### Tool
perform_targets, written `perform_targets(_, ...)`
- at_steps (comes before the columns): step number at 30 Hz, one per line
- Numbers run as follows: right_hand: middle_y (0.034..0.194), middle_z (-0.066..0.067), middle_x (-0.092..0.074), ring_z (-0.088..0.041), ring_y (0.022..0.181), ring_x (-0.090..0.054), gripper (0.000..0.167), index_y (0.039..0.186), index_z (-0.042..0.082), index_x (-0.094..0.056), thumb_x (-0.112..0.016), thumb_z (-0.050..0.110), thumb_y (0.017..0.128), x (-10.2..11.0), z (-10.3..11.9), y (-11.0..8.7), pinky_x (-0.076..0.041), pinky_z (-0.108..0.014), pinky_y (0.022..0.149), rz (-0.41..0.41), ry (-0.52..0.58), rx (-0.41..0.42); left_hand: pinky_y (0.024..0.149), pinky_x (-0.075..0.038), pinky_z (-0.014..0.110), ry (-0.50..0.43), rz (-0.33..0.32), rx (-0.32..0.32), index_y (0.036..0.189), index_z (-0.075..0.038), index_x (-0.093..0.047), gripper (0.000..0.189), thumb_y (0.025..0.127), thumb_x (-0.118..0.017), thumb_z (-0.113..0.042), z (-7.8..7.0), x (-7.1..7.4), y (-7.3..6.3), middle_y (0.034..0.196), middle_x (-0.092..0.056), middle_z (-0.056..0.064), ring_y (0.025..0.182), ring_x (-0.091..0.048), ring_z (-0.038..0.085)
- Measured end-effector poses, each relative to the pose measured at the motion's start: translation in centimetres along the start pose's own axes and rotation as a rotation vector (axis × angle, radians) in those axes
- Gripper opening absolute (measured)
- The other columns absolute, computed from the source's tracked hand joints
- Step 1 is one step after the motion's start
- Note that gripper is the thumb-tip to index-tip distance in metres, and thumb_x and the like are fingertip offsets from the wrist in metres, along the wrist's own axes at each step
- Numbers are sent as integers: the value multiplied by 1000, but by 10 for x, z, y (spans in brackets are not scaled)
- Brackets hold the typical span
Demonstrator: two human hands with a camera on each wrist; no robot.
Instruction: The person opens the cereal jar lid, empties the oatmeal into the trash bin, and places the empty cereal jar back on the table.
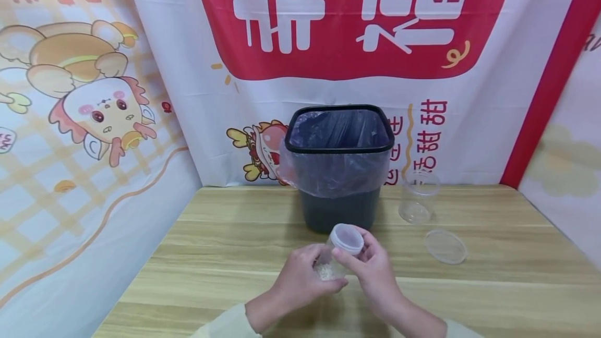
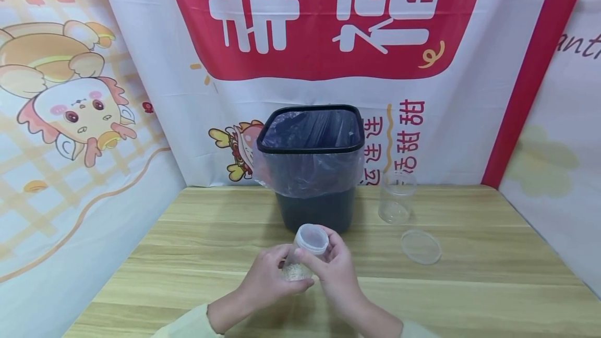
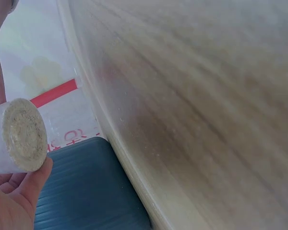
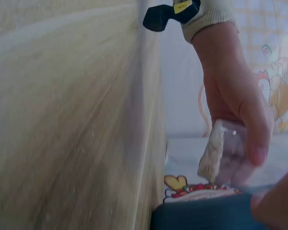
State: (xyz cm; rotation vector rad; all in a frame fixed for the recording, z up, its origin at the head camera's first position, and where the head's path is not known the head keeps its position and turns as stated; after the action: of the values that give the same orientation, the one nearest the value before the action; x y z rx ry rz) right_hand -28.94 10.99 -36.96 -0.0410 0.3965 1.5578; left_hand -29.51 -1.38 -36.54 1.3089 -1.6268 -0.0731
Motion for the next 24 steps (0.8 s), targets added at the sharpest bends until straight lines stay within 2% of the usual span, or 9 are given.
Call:
perform_targets(2,114,-10,-64,-14,103,-62,53,130,-13,-44,-68,-8,82,-3,2,2,-50,-26,88,113,17,26,61,-45,15,-22,7,-3,97,-12,-68,45,67,-87,-40,0,0,0,86,-66,-6,71,-56,5)
perform_targets(6,128,-11,-61,-17,117,-57,50,136,-12,-41,-59,-7,90,-15,9,5,-45,-30,97,446,116,91,61,-47,15,-60,31,-6,95,-11,-68,43,67,-87,-37,0,0,0,88,-67,-4,73,-58,5)
perform_targets(8,136,-11,-56,-18,124,-51,48,139,-9,-39,-54,-6,94,-19,11,4,-40,-31,103,593,179,90,60,-47,15,-73,45,-10,94,-10,-67,42,67,-87,-36,0,-1,0,85,-66,-4,72,-57,5)
perform_targets(10,140,-11,-52,-20,129,-46,46,142,-3,-40,-49,-4,97,-22,11,1,-36,-32,106,686,220,77,59,-46,14,-84,58,-10,93,-8,-67,42,67,-86,-36,0,-3,0,83,-65,-3,70,-57,5)
perform_targets(12,143,-13,-48,-21,131,-43,47,144,0,-39,-47,-3,98,-23,10,0,-34,-33,108,726,244,63,60,-46,14,-92,70,-10,93,-7,-68,43,68,-86,-36,0,-4,-1,81,-65,-3,70,-56,5)
perform_targets(15,145,-14,-46,-21,132,-43,50,145,1,-37,-48,-4,97,-22,9,-1,-34,-32,108,711,252,64,59,-46,13,-83,72,-13,93,-7,-68,43,68,-86,-37,-1,-5,-2,81,-65,-2,69,-56,5)
perform_targets(17,144,-12,-47,-19,129,-46,51,145,1,-36,-50,-5,95,-18,9,1,-37,-31,105,643,242,84,59,-45,13,-71,66,-13,93,-8,-67,43,68,-86,-38,-1,-5,-1,81,-66,-2,69,-56,5)
perform_targets(21,130,-7,-58,-15,114,-57,53,138,-1,-41,-59,-7,89,-8,9,5,-46,-27,94,371,177,114,59,-44,12,-28,40,-14,91,-10,-67,43,67,-87,-39,-2,-2,0,84,-65,-4,70,-55,4)
perform_targets(24,116,-5,-62,-13,103,-61,54,132,-5,-43,-65,-10,83,-2,7,3,-49,-25,87,148,116,83,62,-44,13,3,26,-8,91,-12,-66,42,68,-86,-41,-3,-1,0,85,-65,-6,71,-55,4)
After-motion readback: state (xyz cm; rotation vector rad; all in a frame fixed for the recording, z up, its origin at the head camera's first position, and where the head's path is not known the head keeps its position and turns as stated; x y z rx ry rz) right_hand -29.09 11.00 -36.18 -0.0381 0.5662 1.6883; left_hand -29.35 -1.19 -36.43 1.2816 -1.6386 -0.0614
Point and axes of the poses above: each hand's wrist, its own y-axis towards the middle knuckle, its own x-axis out of the back of the hand, z = x × y, the point moved 10 cm from there along y, towards the middle knuckle
